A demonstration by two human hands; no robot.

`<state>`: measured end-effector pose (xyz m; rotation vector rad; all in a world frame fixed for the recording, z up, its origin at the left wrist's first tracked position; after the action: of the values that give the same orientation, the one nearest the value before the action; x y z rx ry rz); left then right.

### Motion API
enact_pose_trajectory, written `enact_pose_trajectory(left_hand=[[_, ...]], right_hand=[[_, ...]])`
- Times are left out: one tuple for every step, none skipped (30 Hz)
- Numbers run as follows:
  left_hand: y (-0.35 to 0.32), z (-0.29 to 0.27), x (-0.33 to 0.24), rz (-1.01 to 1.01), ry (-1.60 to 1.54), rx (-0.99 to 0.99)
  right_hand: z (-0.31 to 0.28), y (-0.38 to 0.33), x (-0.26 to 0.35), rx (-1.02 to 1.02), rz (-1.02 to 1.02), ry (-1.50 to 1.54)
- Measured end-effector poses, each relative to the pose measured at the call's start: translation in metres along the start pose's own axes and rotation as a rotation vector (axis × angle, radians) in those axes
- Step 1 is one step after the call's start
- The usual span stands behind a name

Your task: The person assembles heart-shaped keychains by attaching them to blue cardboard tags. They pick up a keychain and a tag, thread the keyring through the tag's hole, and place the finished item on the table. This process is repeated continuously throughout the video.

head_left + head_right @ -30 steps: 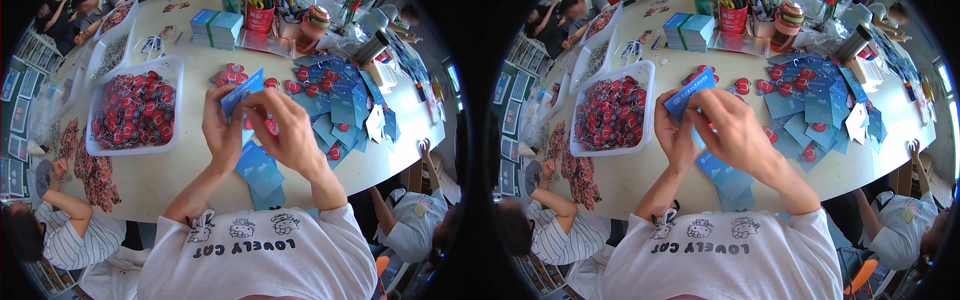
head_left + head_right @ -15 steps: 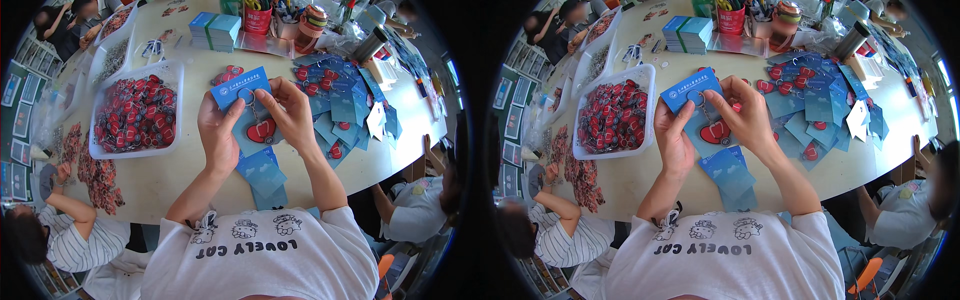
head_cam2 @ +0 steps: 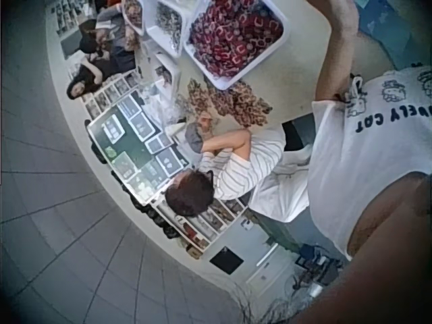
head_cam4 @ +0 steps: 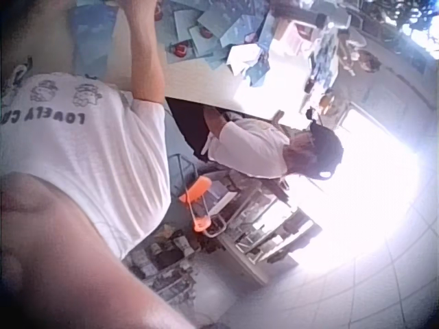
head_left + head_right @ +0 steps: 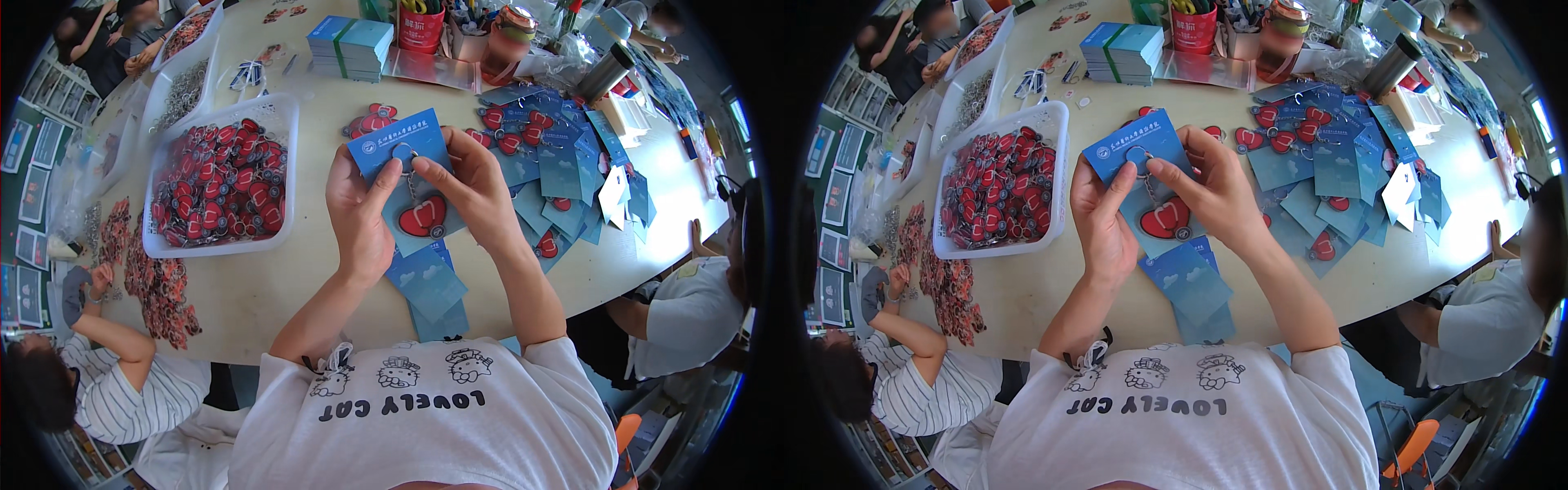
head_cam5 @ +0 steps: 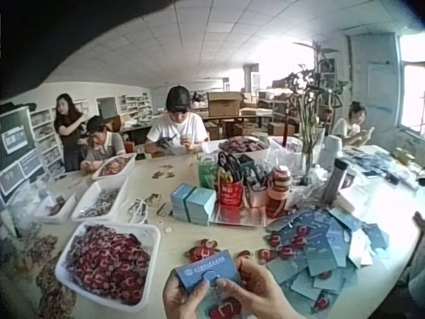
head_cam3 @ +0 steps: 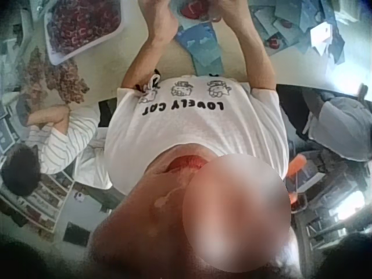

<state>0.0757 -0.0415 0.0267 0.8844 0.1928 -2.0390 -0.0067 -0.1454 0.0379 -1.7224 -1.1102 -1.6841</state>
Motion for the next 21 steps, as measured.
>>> enact_pose_trajectory(left_hand=[[0.001,0.000,0.001,-0.006,-0.010,0.001],[0.002,-0.001,0.002,-0.013,-0.020,0.002],[0.002,-0.001,0.004,-0.028,-0.017,0.017],[0.002,-0.002,0.007,-0.043,-0.014,0.032],[0.002,-0.002,0.010,-0.059,-0.012,0.049],[0.002,-0.001,0.013,-0.085,-0.016,0.064],[0.002,0.003,0.018,-0.119,-0.026,0.086],[0.002,0.006,0.023,-0.155,-0.037,0.110],[0.000,0.007,0.026,-0.194,0.024,0.135],[-0.004,0.008,0.031,-0.239,0.071,0.175],[-0.009,0.007,0.034,-0.282,0.114,0.218],[-0.014,-0.005,0.034,-0.256,0.367,0.271],[-0.020,-0.020,0.035,-0.220,0.613,0.322],[-0.025,-0.029,0.029,-0.091,0.919,0.415],[-0.032,-0.035,0.026,0.047,1.219,0.499],[-0.040,-0.046,0.030,0.056,1.334,0.503],[-0.049,-0.059,0.034,0.059,1.460,0.500],[-0.057,-0.067,0.037,0.048,1.584,0.506],[-0.062,-0.067,0.036,0.069,1.581,0.517],[-0.065,-0.063,0.037,0.092,1.585,0.509],[-0.068,-0.060,0.038,0.115,1.587,0.503]], right_hand=[[0.000,0.000,-0.001,-0.002,-0.004,-0.015],[-0.001,0.001,-0.003,-0.005,-0.008,-0.031],[-0.002,0.001,-0.005,-0.009,-0.013,-0.047],[-0.004,-0.001,-0.006,-0.009,-0.012,-0.040],[-0.006,-0.002,-0.008,-0.011,-0.011,-0.034],[-0.009,-0.004,-0.009,-0.015,-0.010,-0.029],[-0.014,-0.007,-0.011,-0.022,0.003,-0.010],[-0.019,-0.011,-0.013,-0.032,0.016,0.008],[-0.025,-0.015,-0.015,-0.044,0.029,0.026],[-0.040,-0.019,-0.018,-0.084,0.035,0.023],[-0.057,-0.023,-0.023,-0.125,0.041,0.017],[-0.074,-0.026,-0.029,-0.156,0.044,0.019],[-0.109,-0.036,-0.044,-0.270,0.186,-0.050],[-0.139,-0.044,-0.038,-0.492,0.233,-0.085],[-0.167,-0.053,-0.029,-0.712,0.281,-0.121],[-0.206,-0.055,-0.036,-0.742,0.187,-0.249],[-0.250,-0.056,-0.047,-0.761,0.100,-0.367],[-0.287,-0.055,-0.044,-0.723,0.149,-0.561],[-0.304,-0.050,-0.043,-0.662,0.190,-0.738],[-0.303,-0.049,-0.038,-0.724,0.277,-1.003],[-0.301,-0.049,-0.035,-0.779,0.359,-1.275]])
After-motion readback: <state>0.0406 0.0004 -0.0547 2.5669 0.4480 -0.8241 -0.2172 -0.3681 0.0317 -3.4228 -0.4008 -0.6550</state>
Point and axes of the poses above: each hand's wrist, its own y-axis towards the middle knuckle, its own z-axis out of the palm, x = y × z, the point moved 7 cm from there along y, towards the middle knuckle, and after that the axes turned 12 degrees about -y, right-handed, at the moved point
